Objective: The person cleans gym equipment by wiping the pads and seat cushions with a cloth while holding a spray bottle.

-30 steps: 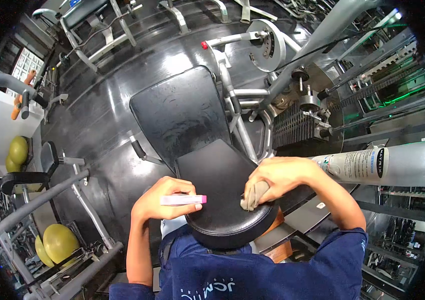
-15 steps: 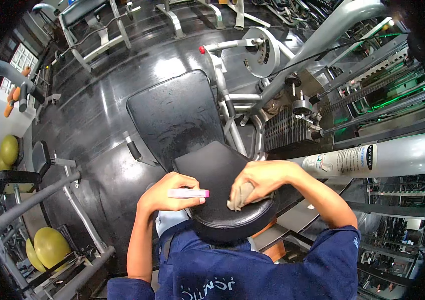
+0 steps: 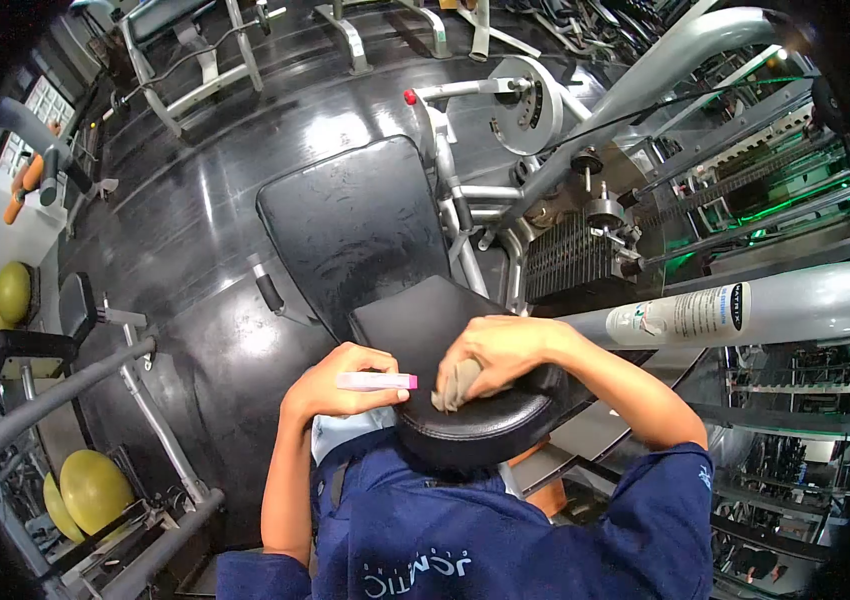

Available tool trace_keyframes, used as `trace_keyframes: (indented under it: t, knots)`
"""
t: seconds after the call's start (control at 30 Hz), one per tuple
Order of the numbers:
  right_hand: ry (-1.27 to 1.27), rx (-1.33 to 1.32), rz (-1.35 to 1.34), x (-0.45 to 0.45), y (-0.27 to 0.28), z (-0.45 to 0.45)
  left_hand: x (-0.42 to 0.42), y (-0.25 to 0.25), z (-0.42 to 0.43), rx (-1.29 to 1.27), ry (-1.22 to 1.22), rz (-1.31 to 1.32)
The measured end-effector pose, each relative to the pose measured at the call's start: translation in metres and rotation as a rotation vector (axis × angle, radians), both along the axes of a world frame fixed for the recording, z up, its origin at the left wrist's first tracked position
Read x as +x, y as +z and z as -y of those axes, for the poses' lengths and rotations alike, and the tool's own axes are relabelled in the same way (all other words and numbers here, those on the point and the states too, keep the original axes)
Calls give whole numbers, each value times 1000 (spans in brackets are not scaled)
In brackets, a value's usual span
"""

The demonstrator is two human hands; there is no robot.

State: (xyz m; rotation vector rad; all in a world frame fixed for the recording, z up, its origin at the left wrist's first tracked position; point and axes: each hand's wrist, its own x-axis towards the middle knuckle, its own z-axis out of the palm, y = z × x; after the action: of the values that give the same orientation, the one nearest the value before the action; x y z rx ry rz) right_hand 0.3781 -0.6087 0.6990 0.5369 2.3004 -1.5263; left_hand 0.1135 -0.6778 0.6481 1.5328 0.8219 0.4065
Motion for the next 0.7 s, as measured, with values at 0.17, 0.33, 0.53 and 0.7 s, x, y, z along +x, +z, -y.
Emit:
trace_keyframes:
  t: [0.17,0.33,0.53,0.7]
  knots:
    - [-17,-16,58,8,10,-2,-11,-3,9,-97,65,2]
    - [-56,342,177,-20,-30,-2,-23,-13,23,-99,116,37]
    - [20,111,-57,-41,-7,13,-44,-10,31,-160,150,18]
    - [101,236,286,-42,37,13,-61,-19,37,-206,159,51]
